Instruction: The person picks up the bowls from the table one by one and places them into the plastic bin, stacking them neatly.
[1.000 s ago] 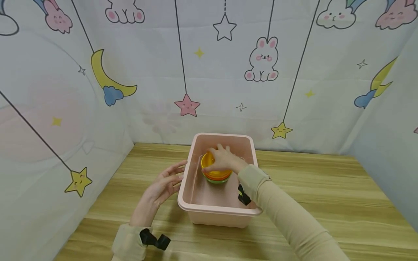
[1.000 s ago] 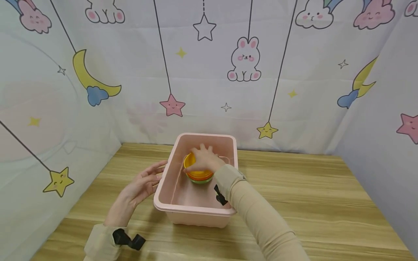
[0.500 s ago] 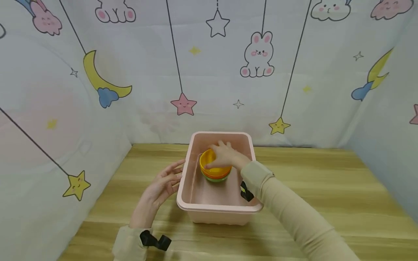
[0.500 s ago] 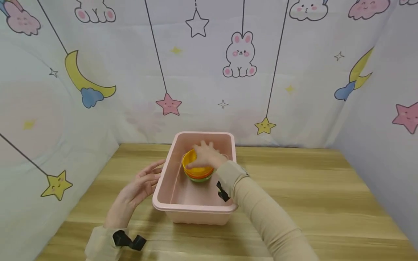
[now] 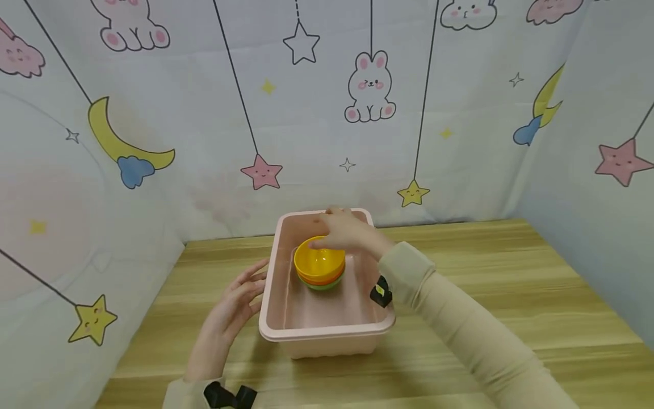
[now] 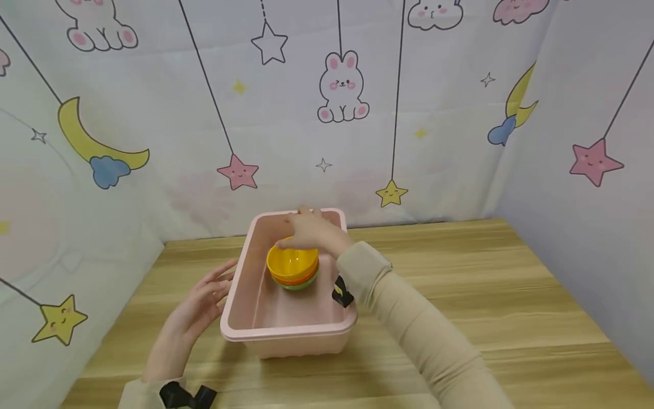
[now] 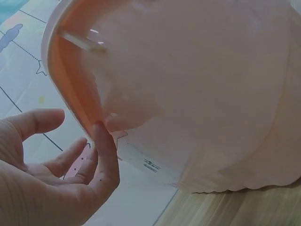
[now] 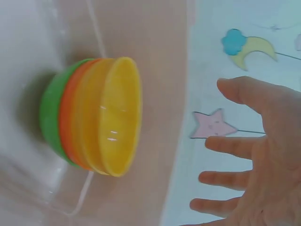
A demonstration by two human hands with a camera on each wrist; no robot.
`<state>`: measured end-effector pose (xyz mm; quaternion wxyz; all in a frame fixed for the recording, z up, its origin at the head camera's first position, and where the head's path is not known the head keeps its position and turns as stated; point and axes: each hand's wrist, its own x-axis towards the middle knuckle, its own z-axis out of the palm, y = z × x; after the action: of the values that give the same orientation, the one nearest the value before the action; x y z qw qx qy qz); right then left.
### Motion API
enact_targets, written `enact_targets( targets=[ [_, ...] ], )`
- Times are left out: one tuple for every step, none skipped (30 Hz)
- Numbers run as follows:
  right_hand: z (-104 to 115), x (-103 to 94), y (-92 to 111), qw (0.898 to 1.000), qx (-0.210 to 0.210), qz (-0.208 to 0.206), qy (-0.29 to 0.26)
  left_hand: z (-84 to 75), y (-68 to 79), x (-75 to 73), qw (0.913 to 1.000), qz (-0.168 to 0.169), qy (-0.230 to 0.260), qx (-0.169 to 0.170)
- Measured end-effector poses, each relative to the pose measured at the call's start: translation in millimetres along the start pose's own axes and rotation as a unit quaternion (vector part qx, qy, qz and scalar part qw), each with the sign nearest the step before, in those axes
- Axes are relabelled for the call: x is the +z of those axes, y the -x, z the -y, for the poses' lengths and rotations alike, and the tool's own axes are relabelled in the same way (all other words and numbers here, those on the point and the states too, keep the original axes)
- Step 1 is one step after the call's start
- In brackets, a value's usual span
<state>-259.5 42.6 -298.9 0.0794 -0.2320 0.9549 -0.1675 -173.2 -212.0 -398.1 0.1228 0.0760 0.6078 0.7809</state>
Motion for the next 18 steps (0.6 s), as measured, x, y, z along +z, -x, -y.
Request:
enact_targets(
  targets=[
    [0,-4.4,2,1.000,0.001,-0.002,0.004,-1.2,-0.9,1.2,0.9999,-0.010,-0.009,-0.002],
    [0,-8.4,4,1.000,0.000,-0.003,0.008,-2.3,-1.9,2.6,0.9996,-0.020,-0.020,-0.005],
    [-1,-12.2,7,1.000,0.001,-0.004,0.011,-3.5,-2.9,4.0,0.9990,-0.030,-0.031,-0.008],
    [-3,-15.0,9,1.000,0.002,-0.006,0.011,-4.8,-3.8,5.7,0.9981,-0.040,-0.045,-0.012],
    [-5,-17.1,12,1.000,0.002,-0.009,0.008,-6.3,-5.0,7.3,0.9971,-0.048,-0.058,-0.015],
    [-8,-18.8,15,1.000,-0.001,-0.011,0.005,-7.7,-6.2,8.8,0.9957,-0.057,-0.071,-0.018],
    [-11,-20.5,18,1.000,-0.002,-0.013,0.002,-9.3,-7.4,10.2,0.9943,-0.064,-0.083,-0.020],
    [-14,-21.9,21,1.000,-0.005,-0.016,-0.002,-10.5,-8.5,11.3,0.9930,-0.071,-0.092,-0.020],
    [-17,-23.0,24,1.000,-0.006,-0.019,-0.007,-12.1,-9.6,12.7,0.9914,-0.077,-0.104,-0.020],
    [-20,-23.7,28,1.000,-0.009,-0.022,-0.009,-13.5,-10.2,14.0,0.9898,-0.082,-0.115,-0.019],
    [-22,-24.5,32,1.000,-0.008,-0.025,-0.010,-14.9,-10.9,15.2,0.9881,-0.087,-0.126,-0.017],
    [-24,-25.3,35,1.000,-0.007,-0.029,-0.008,-16.2,-11.4,16.1,0.9862,-0.092,-0.136,-0.015],
    [-25,-26.0,39,0.999,-0.006,-0.033,-0.004,-17.8,-11.6,17.0,0.9842,-0.096,-0.148,-0.013],
    [-27,-26.2,43,0.999,-0.006,-0.039,-0.001,-19.4,-11.6,17.8,0.9820,-0.100,-0.160,-0.010],
    [-29,-26.5,46,0.999,-0.005,-0.045,0.004,-21.2,-11.7,18.6,0.9794,-0.103,-0.173,-0.006],
    [-31,-26.5,50,0.999,-0.004,-0.050,0.007,-22.9,-11.7,19.1,0.9768,-0.106,-0.186,-0.002],
    [-33,-26.1,53,0.998,-0.004,-0.055,0.012,-24.5,-11.9,19.7,0.9739,-0.109,-0.199,0.002],
    [-36,-25.8,57,0.998,-0.004,-0.060,0.015,-26.2,-11.6,20.2,0.9709,-0.111,-0.212,0.007]
  ],
)
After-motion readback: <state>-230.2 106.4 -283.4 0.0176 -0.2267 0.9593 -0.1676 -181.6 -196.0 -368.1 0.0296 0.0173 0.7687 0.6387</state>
